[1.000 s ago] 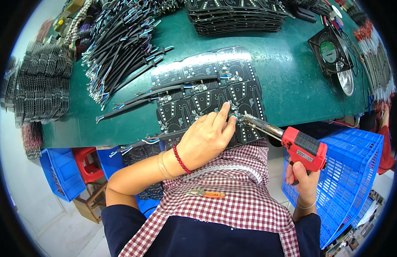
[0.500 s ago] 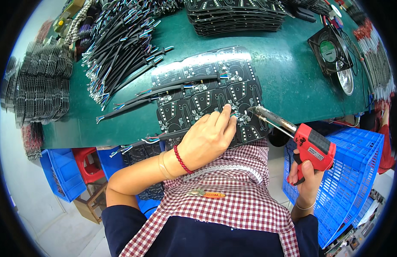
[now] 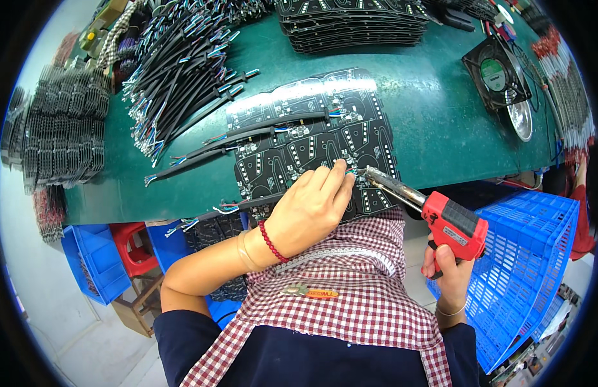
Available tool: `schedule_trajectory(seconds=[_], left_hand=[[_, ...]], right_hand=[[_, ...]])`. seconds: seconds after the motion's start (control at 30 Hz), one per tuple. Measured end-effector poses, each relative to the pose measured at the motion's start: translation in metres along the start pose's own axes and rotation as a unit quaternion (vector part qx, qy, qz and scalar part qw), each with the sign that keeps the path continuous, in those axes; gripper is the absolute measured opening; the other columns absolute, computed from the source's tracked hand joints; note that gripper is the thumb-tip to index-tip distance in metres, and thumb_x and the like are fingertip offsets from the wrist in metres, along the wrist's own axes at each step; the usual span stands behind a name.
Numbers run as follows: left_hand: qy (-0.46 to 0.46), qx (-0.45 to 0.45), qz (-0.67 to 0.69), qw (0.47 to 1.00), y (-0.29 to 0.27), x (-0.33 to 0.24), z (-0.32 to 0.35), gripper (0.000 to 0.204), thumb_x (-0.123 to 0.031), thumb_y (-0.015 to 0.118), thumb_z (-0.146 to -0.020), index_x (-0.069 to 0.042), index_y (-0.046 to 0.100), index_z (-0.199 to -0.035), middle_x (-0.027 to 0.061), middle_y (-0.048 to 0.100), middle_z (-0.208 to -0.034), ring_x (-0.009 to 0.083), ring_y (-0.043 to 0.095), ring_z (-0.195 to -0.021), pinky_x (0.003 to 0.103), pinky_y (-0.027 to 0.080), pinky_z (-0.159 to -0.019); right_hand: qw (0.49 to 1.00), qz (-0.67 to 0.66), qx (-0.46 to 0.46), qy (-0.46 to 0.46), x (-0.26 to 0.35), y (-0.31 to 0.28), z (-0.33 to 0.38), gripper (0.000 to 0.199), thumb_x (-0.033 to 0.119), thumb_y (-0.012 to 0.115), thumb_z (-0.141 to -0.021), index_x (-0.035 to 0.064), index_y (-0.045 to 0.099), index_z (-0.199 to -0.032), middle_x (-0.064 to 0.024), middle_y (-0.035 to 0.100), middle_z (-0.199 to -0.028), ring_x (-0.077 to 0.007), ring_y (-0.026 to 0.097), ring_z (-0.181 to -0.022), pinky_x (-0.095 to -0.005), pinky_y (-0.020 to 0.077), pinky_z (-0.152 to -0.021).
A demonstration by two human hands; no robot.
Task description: The person solders wires onto a circuit board using a soldering tool, places the finished board into a bin, and then solders wires onto another circuit board.
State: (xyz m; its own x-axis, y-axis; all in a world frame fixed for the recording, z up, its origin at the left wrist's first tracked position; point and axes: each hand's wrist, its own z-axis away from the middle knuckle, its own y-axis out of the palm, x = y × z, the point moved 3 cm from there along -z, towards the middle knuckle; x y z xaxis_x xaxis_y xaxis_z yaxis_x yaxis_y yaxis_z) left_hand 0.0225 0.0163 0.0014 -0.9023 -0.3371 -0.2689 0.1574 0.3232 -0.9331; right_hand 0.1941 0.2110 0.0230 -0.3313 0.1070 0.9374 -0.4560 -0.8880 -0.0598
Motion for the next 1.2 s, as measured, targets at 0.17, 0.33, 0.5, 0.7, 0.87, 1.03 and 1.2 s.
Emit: schedule_trajectory(seconds=[0.17,0.33,0.5,0.7,0.87,1.03,1.2], left_hand=[[0.003,0.002,-0.007,1.000,-0.001,-0.002,-0.001,0.040,-0.003,0.056,-0.073,0.008,0.058,-0.112,0.0200,0.054,-0.113,0.0245,0.055,-0.083,0.034,0.049,-0.075],[0.002,0.016,-0.018,1.000,-0.001,-0.004,-0.002,0.040,-0.004,0.056,-0.074,0.009,0.057,-0.112,0.0203,0.054,-0.112,0.0245,0.055,-0.084,0.033,0.049,-0.075],[-0.001,0.009,-0.020,1.000,0.000,-0.004,-0.002,0.040,-0.005,0.056,-0.074,0.009,0.057,-0.112,0.0207,0.053,-0.113,0.0247,0.055,-0.085,0.033,0.049,-0.076],[0.000,0.013,-0.027,1.000,-0.002,-0.005,-0.003,0.041,-0.006,0.056,-0.074,0.009,0.057,-0.112,0.0206,0.053,-0.113,0.0246,0.055,-0.085,0.033,0.048,-0.076],[-0.026,0.025,-0.091,0.995,-0.005,-0.013,0.001,0.037,-0.011,0.054,-0.077,0.001,0.060,-0.112,0.0182,0.052,-0.123,0.0257,0.055,-0.097,0.038,0.043,-0.083],[0.151,0.006,0.157,0.976,0.019,-0.056,0.031,0.037,-0.020,0.056,-0.083,-0.003,0.059,-0.115,0.0151,0.051,-0.130,0.0248,0.053,-0.111,0.044,0.038,-0.099],[0.067,0.109,0.271,0.954,0.084,-0.052,0.044,0.050,-0.024,0.058,-0.085,0.000,0.049,-0.128,0.0176,0.051,-0.128,0.0304,0.052,-0.114,0.042,0.039,-0.102]], right_hand=[[1.000,0.020,-0.004,-0.016,-0.004,0.001,0.003,0.029,0.025,0.057,-0.092,-0.0033,0.053,-0.096,-0.0061,0.052,-0.056,-0.0097,0.047,-0.045,-0.0233,0.0403,-0.042],[0.999,0.020,-0.002,-0.026,-0.007,0.000,0.004,0.028,0.023,0.057,-0.092,-0.0038,0.054,-0.098,-0.0060,0.053,-0.057,-0.0097,0.047,-0.045,-0.0229,0.0391,-0.042],[0.999,0.035,-0.007,-0.020,-0.006,-0.001,0.006,0.036,0.026,0.058,-0.091,-0.0054,0.054,-0.107,-0.0063,0.054,-0.059,-0.0096,0.046,-0.044,-0.0227,0.0385,-0.041],[0.998,-0.005,-0.044,-0.048,0.002,-0.008,0.002,0.050,0.039,0.060,-0.090,-0.0052,0.052,-0.111,-0.0062,0.053,-0.060,-0.0091,0.045,-0.043,-0.0230,0.0395,-0.040],[0.998,-0.006,-0.035,-0.053,0.004,-0.006,0.000,0.050,0.039,0.059,-0.090,-0.0053,0.050,-0.110,-0.0064,0.053,-0.059,-0.0090,0.044,-0.041,-0.0228,0.0394,-0.039],[0.990,-0.023,-0.104,-0.090,0.009,-0.013,-0.004,0.048,0.037,0.054,-0.092,-0.0064,0.048,-0.111,-0.0055,0.049,-0.057,-0.0086,0.041,-0.040,-0.0224,0.0386,-0.038],[0.983,-0.039,-0.118,-0.138,0.011,-0.021,-0.012,0.045,0.036,0.048,-0.096,-0.0062,0.047,-0.113,-0.0050,0.046,-0.056,-0.0080,0.039,-0.039,-0.0210,0.0365,-0.038]])
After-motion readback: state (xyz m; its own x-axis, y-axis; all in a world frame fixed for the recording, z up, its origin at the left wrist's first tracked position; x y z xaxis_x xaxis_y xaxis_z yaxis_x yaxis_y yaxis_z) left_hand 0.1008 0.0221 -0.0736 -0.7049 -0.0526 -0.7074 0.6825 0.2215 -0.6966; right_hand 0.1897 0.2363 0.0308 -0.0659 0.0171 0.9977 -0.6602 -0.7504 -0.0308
